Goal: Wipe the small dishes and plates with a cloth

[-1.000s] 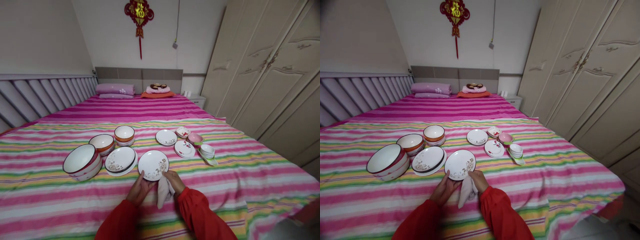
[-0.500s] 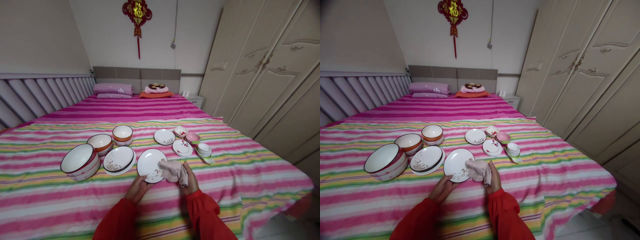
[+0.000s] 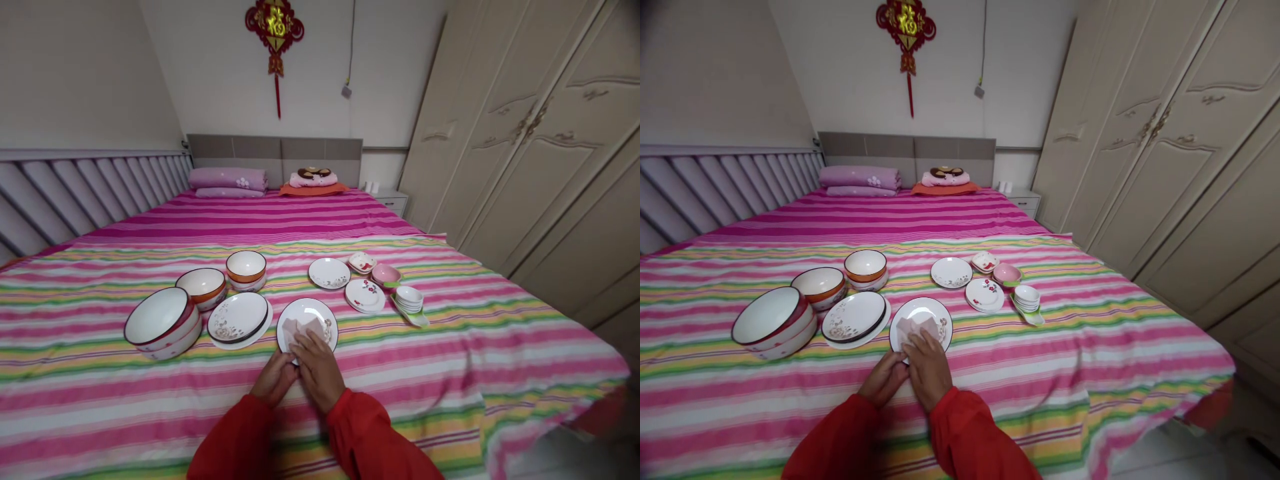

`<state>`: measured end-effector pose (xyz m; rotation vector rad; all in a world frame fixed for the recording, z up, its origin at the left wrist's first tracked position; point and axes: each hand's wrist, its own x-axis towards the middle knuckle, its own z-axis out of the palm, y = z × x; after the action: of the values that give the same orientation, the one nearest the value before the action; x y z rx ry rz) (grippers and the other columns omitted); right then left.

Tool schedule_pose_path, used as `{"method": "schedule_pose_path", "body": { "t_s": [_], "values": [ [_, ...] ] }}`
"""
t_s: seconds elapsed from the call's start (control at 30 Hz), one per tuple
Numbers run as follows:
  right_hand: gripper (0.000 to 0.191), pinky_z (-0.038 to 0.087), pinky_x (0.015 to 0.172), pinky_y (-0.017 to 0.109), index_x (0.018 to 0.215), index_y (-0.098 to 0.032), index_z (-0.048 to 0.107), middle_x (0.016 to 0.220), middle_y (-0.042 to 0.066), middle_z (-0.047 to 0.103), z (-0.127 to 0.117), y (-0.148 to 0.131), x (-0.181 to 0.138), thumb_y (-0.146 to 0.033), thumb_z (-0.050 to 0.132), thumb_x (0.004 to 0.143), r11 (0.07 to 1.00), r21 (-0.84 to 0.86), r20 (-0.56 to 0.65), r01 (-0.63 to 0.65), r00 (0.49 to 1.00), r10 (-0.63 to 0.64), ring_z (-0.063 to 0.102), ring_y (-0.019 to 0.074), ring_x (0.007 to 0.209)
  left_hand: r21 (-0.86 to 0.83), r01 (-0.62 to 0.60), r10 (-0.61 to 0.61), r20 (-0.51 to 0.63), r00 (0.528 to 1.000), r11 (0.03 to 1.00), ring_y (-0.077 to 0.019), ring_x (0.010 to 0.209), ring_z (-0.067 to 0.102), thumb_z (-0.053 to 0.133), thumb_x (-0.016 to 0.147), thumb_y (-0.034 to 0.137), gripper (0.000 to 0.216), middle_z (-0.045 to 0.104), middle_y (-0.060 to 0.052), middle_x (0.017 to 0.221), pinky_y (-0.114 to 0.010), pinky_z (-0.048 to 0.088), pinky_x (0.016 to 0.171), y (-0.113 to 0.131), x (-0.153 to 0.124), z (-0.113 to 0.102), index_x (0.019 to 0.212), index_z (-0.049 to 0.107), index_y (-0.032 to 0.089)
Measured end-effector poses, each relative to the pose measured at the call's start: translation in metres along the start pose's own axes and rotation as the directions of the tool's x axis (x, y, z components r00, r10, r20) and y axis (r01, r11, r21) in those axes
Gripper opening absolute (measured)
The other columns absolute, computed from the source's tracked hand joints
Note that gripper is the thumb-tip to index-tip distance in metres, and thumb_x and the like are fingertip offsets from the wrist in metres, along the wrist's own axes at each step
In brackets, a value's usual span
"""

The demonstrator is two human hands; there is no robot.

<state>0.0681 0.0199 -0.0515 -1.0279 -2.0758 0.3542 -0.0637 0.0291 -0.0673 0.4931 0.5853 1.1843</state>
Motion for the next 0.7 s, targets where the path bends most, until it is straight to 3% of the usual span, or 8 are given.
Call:
{"method": "schedule_pose_path", "body": {
  "t_s": [0.23,0.4,0.53,0.7],
  "values": [
    [0.049,0.034,0.104,0.046,0.123,-0.015,0.054,0.134,0.01,0.048,0.006,0.016,0.033,-0.006,0.046,0.075,0.987,-0.135,0.084,0.086,0.994,-0.075,0.029,0.0247,0.132,0.026,0.019,-0.018,-0.05,0.999,0.999,-0.0174,0.086,0.062,0.055,0.065,0.003,0.068,0.068,-0.003,0.094,-0.036,0.046,0.086,0.002,-0.002,0.003,0.129,0.042,0.024],
    [0.055,0.032,0.106,0.048,0.128,-0.014,0.048,0.136,0.011,0.045,0.003,0.041,0.046,0.001,0.038,0.076,0.969,-0.244,-0.04,-0.024,0.999,0.014,0.027,0.0224,0.133,0.027,0.045,-0.044,-0.011,0.999,0.999,-0.0225,0.1,0.059,0.055,0.067,0.003,0.067,0.067,-0.008,0.105,-0.043,0.041,0.095,0.002,-0.002,0.002,0.13,0.041,0.021],
    [0.055,0.033,0.106,0.046,0.125,-0.007,0.05,0.132,0.017,0.047,0.0,0.045,0.027,0.002,0.039,0.072,0.965,-0.254,-0.095,-0.071,0.994,0.048,0.034,0.0238,0.13,0.041,0.045,-0.047,0.048,0.998,0.998,-0.0248,0.106,0.057,0.056,0.069,0.005,0.067,0.064,-0.011,0.112,-0.046,0.039,0.097,0.002,-0.001,0.001,0.132,0.039,0.02],
    [0.058,0.039,0.102,0.047,0.126,-0.009,0.051,0.128,0.017,0.051,0.005,0.021,-0.014,0.002,0.04,0.07,0.96,-0.264,-0.107,-0.095,0.992,0.069,0.039,0.0269,0.125,0.051,0.054,-0.056,0.04,0.998,0.997,-0.026,0.105,0.057,0.057,0.067,0.005,0.065,0.065,-0.012,0.111,-0.045,0.038,0.098,0.001,-0.001,-0.001,0.129,0.044,0.017]
  ]
}}
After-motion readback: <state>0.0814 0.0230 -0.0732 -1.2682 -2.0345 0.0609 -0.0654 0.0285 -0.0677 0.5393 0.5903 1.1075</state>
